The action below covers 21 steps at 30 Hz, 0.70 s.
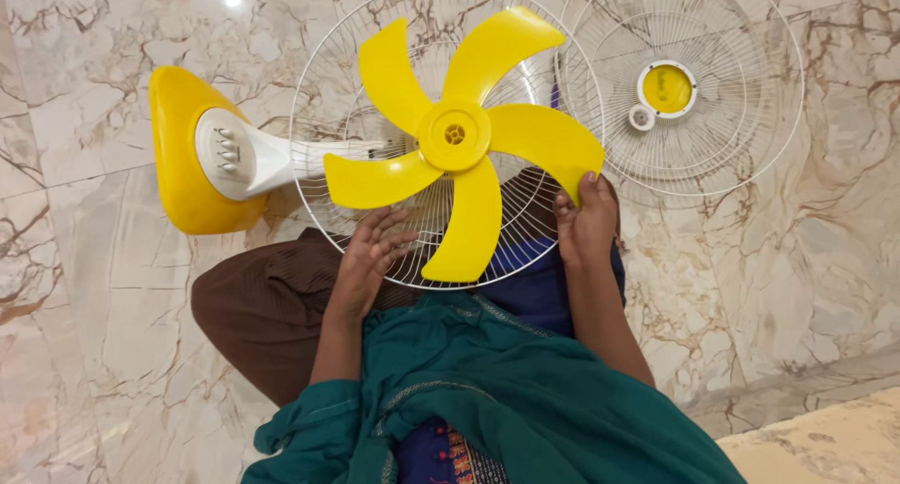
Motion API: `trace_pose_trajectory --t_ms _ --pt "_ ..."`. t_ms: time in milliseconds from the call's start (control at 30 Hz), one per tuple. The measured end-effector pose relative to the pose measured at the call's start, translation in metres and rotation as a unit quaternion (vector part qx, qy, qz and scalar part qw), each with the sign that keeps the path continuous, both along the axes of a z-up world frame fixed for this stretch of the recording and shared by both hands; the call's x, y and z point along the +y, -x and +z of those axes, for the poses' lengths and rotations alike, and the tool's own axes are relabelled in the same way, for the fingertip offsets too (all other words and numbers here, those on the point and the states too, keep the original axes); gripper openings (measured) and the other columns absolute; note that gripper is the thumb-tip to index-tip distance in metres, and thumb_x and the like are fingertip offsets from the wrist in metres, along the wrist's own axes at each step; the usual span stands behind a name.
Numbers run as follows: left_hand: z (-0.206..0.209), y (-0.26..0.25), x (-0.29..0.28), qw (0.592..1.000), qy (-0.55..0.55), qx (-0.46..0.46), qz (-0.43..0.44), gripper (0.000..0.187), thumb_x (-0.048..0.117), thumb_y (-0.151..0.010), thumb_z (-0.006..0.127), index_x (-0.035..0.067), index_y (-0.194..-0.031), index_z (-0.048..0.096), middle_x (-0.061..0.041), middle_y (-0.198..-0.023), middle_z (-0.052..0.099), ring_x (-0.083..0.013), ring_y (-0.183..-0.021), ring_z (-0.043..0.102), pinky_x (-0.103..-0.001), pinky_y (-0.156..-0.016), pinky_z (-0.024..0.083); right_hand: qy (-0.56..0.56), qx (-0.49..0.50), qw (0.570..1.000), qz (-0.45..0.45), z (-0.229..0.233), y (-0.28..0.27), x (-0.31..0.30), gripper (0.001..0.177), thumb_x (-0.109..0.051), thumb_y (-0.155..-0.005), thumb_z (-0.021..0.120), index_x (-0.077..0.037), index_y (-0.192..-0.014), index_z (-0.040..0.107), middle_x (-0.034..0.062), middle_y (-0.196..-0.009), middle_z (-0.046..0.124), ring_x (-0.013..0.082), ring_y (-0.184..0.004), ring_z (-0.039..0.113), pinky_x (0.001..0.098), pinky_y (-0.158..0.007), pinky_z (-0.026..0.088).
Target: The person sits on the floor and assembles a yellow pedestal fan. They attach the yellow fan blades to the motor hub, secure them with a nut, and then attach the front wire cage to complete the assembly.
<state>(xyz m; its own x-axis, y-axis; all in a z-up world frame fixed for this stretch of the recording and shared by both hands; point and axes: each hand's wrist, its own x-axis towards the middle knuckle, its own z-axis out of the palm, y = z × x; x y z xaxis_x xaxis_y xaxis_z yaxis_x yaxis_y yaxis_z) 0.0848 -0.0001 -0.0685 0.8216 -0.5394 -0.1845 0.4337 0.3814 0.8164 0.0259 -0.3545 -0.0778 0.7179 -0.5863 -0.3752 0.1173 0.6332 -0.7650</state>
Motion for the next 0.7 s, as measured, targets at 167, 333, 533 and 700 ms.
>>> trace_pose_trajectory --t_ms 167,333,533,700 --pt "0.001 -0.001 -0.003 0.999 -0.027 -0.030 -0.025 0.087 0.037 -0.096 0.069 0.008 -0.165 0.024 -0.018 -0.161 0.042 -0.0301 -0.130 0.059 -0.042 -0.108 0.046 0.013 -0.001 1.000 -0.008 0.002 0.000 0.006 0.026 -0.025 -0.109 0.055 -0.005 -0.125 0.057 0.0068 -0.107 0.068 0.0145 -0.072 0.060 0.0248 -0.065 0.051" --pt "0.004 0.002 -0.007 0.997 -0.020 -0.066 -0.036 0.100 0.031 -0.092 0.076 0.013 -0.168 0.014 -0.017 -0.162 0.039 -0.0287 -0.131 0.058 -0.042 -0.110 0.047 0.014 -0.026 1.000 -0.005 0.008 0.002 0.012 0.027 -0.025 -0.111 0.054 -0.004 -0.128 0.056 0.0065 -0.109 0.066 0.0136 -0.074 0.058 0.0252 -0.066 0.050" --pt "0.006 0.005 -0.007 0.998 0.007 -0.059 -0.033 0.105 0.020 -0.090 0.077 0.017 -0.169 0.008 -0.017 -0.161 0.040 -0.0263 -0.128 0.059 -0.041 -0.105 0.052 -0.017 -0.039 0.999 0.001 0.003 -0.006 0.020 0.024 -0.023 -0.111 0.052 -0.006 -0.127 0.054 0.0064 -0.110 0.064 0.0145 -0.076 0.059 0.0253 -0.068 0.050" --pt "0.008 0.003 -0.008 0.998 -0.034 -0.042 -0.034 0.100 0.014 -0.093 0.073 0.017 -0.169 0.009 -0.019 -0.160 0.043 -0.0272 -0.125 0.059 -0.040 -0.105 0.051 -0.012 -0.028 1.000 0.008 0.000 -0.006 0.024 0.022 -0.023 -0.111 0.051 -0.007 -0.125 0.053 0.0064 -0.112 0.063 0.0146 -0.079 0.058 0.0258 -0.069 0.050"
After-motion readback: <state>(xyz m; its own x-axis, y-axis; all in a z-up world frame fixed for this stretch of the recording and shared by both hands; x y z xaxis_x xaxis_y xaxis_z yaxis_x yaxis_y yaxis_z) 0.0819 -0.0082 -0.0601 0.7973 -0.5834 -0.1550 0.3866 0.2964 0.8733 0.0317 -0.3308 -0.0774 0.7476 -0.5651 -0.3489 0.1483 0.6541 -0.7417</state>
